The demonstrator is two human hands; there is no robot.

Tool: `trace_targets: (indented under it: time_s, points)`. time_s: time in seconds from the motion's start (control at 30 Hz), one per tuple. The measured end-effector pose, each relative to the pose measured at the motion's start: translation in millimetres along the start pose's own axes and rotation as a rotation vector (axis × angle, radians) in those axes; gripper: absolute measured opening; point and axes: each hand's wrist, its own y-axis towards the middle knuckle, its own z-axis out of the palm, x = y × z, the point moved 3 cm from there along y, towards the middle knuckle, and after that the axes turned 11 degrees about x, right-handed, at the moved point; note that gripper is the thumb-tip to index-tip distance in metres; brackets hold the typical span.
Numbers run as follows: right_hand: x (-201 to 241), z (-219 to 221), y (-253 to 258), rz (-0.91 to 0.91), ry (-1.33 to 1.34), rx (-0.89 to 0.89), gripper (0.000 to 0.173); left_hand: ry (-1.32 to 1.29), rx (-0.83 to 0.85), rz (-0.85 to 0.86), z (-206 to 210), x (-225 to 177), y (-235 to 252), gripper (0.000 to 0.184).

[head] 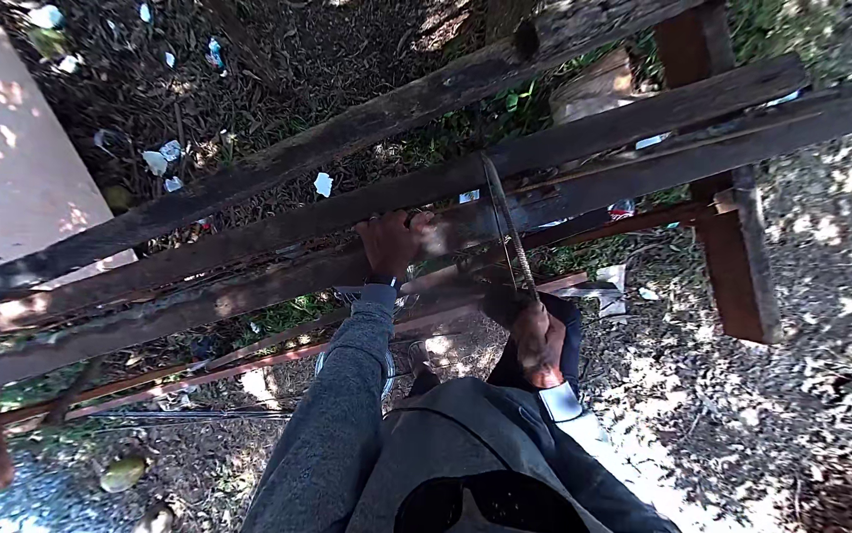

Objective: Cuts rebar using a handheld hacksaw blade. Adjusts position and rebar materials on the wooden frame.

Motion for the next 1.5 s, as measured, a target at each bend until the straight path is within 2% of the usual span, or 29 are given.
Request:
trace_targets:
  time_s: [0.1,0.2,0.27,0.33,0.43,0.53,0.6,0.67,0.73,0.8,0.83,0.9,0.97,1.1,1.17,1.23,1.3,1.37,1.43,1.5]
  points:
    - [15,20,74,0.054,-0.152,0.0,0.064,0.016,0.015,-0.011,1,0,-1,0.073]
    - [22,38,130,0.158,-0.103,-0.001,0.07,0.014,0.006,-0.011,0,1,-1,0.071]
    - [19,35,122,0.183,-0.087,0.02,0.073,0.013,0.0,-0.005,1,0,-3,0.072]
    - [7,28,95,0.094,-0.07,0.014,0.069,0.013,-0.009,0.0,0,-1,-2,0.074]
    - [-24,13,29,-0.036,0.045,-0.004,0.066,0.014,0.001,-0.005,0,-1,-2,0.075]
    - [-21,-2,-15,-0.013,0.055,-0.006,0.068,0.017,0.02,-0.008,0,0,-3,0.075]
    - [-2,-1,5,-0.011,-0.015,-0.002,0.066,0.02,0.023,-0.009,-1,-1,-1,0.073]
    - [8,14,54,0.012,-0.126,0.0,0.066,0.015,0.033,-0.01,0,0,0,0.071]
    - [10,30,101,0.141,-0.178,0.025,0.07,0.02,0.038,-0.013,3,3,-1,0.069]
    - [17,35,121,0.235,-0.157,0.034,0.078,0.024,0.035,-0.016,2,4,2,0.071]
    - [18,33,119,0.223,-0.158,0.04,0.078,0.021,0.032,-0.013,2,3,2,0.073]
    - [12,27,106,0.088,-0.166,0.041,0.071,0.018,0.028,-0.012,3,1,0,0.073]
    - [-4,25,80,0.011,-0.076,0.024,0.067,0.018,0.019,-0.014,1,2,1,0.072]
    - [-28,3,-3,-0.006,0.072,0.021,0.062,0.002,0.042,-0.019,1,1,0,0.069]
    - [-16,-3,-15,-0.016,0.109,0.022,0.056,0.009,0.049,-0.026,0,1,0,0.066]
    - [3,1,11,0.0,-0.039,0.019,0.061,0.018,0.05,-0.023,0,1,1,0.065]
    - [10,16,63,0.023,-0.168,0.014,0.068,0.018,0.049,-0.024,1,1,1,0.067]
    - [12,30,106,0.127,-0.186,0.001,0.071,0.01,0.053,-0.028,1,1,0,0.068]
    - [13,38,119,0.257,-0.121,0.004,0.076,0.004,0.041,-0.028,0,2,1,0.07]
    - [12,38,117,0.276,-0.088,0.007,0.076,0.002,0.031,-0.028,0,0,-1,0.071]
